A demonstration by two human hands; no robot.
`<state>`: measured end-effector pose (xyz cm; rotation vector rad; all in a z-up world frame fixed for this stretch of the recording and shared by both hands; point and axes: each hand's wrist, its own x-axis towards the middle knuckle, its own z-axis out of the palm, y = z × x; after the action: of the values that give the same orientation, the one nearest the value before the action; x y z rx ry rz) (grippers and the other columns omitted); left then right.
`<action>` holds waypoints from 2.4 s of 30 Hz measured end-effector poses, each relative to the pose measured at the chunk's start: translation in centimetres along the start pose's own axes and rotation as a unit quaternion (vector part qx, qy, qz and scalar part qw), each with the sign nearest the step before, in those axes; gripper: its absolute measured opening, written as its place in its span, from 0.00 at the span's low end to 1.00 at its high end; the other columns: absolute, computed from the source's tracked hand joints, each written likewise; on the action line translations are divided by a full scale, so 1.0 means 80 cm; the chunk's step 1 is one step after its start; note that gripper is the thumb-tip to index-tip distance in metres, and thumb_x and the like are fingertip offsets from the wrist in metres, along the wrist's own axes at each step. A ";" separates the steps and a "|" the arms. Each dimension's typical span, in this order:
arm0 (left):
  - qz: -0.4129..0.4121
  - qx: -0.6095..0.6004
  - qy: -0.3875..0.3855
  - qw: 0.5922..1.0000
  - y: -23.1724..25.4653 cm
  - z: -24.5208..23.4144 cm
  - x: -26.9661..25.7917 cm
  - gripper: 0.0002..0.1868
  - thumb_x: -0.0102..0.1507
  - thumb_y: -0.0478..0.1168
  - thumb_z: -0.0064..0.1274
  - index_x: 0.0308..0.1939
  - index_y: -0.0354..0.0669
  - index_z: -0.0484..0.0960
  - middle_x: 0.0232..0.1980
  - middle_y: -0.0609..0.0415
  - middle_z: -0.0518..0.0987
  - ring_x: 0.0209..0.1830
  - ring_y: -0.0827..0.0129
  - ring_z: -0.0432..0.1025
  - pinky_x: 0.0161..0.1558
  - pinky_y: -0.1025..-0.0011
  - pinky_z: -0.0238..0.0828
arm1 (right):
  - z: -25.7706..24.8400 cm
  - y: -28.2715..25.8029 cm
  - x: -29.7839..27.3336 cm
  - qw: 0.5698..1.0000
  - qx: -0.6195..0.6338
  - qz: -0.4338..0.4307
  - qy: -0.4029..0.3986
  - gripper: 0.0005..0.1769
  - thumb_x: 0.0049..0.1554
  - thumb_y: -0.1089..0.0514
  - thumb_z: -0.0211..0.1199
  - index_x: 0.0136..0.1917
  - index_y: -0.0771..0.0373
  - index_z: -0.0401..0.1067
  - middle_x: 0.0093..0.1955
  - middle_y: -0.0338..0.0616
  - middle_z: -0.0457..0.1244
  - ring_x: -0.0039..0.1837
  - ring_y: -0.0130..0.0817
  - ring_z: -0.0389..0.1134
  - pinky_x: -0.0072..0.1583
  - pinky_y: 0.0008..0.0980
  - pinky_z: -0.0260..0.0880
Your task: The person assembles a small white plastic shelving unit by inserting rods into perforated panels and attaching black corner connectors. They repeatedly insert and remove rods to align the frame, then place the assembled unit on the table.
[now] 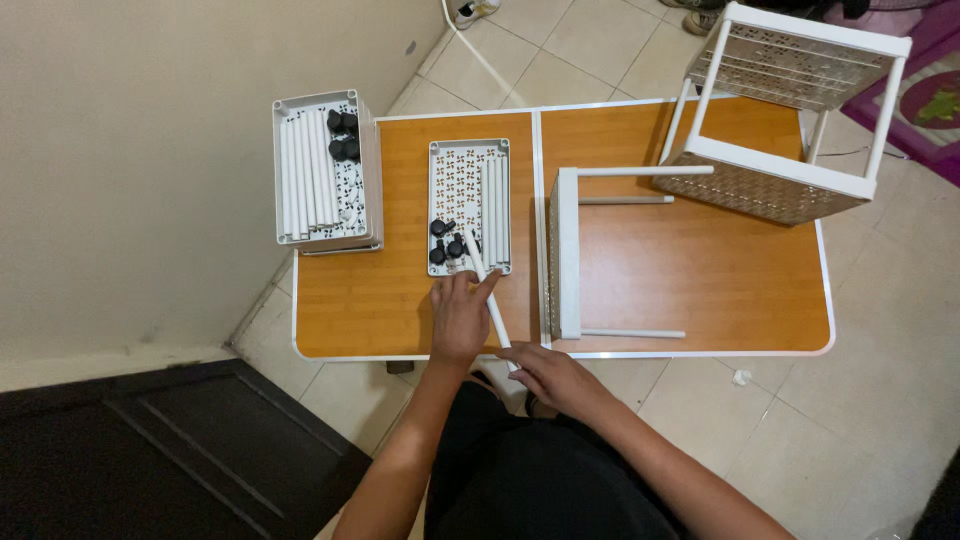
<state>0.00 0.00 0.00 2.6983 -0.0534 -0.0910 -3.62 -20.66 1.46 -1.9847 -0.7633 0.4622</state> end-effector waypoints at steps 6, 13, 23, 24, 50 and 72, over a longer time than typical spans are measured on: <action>0.069 -0.013 0.013 0.997 -0.027 0.018 0.030 0.30 0.60 0.31 0.52 0.67 0.56 0.75 0.65 0.45 0.72 0.68 0.50 0.62 0.74 0.39 0.39 | 0.012 0.008 0.042 0.997 -0.024 -0.006 0.070 0.20 0.60 0.62 0.62 0.66 0.60 0.70 0.61 0.51 0.67 0.57 0.52 0.71 0.55 0.42 0.73; 0.140 0.006 -0.067 0.988 -0.072 0.035 0.094 0.35 0.59 0.29 0.55 0.71 0.55 0.73 0.66 0.45 0.70 0.71 0.51 0.60 0.75 0.39 0.40 | 0.029 0.028 0.108 0.983 -0.068 0.126 0.116 0.20 0.58 0.63 0.61 0.64 0.56 0.73 0.58 0.45 0.67 0.54 0.48 0.71 0.53 0.41 0.73; 0.209 0.013 -0.152 0.966 -0.128 0.078 0.189 0.42 0.55 0.26 0.56 0.73 0.53 0.66 0.72 0.46 0.66 0.74 0.48 0.56 0.74 0.40 0.37 | 0.043 0.083 0.198 0.944 -0.126 0.230 0.198 0.30 0.49 0.74 0.58 0.63 0.56 0.76 0.62 0.46 0.67 0.58 0.48 0.71 0.57 0.40 0.72; 0.228 0.036 -0.130 0.964 -0.132 0.082 0.199 0.42 0.57 0.23 0.52 0.75 0.54 0.67 0.73 0.47 0.67 0.75 0.48 0.56 0.75 0.40 0.37 | 0.042 0.087 0.205 0.941 -0.140 0.228 0.204 0.32 0.48 0.75 0.58 0.64 0.57 0.76 0.63 0.47 0.67 0.58 0.50 0.71 0.58 0.40 0.72; 0.204 0.068 -0.227 0.950 -0.131 0.093 0.235 0.44 0.54 0.25 0.58 0.73 0.53 0.66 0.77 0.46 0.60 0.81 0.45 0.46 0.77 0.37 0.26 | 0.084 0.113 0.227 0.896 -0.131 0.343 0.249 0.18 0.53 0.67 0.60 0.58 0.60 0.75 0.71 0.53 0.59 0.53 0.57 0.72 0.54 0.46 0.74; 0.095 -0.108 -0.035 0.989 -0.021 0.086 0.201 0.29 0.70 0.47 0.47 0.75 0.46 0.65 0.75 0.46 0.65 0.78 0.50 0.53 0.75 0.36 0.27 | -0.066 0.026 0.125 0.928 -0.024 0.191 0.320 0.18 0.57 0.70 0.61 0.60 0.64 0.75 0.57 0.50 0.65 0.56 0.45 0.71 0.55 0.37 0.73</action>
<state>15.54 -2.22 -7.84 2.4592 -0.3032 -0.1266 7.54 -18.03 2.12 -2.1523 0.0252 -0.0076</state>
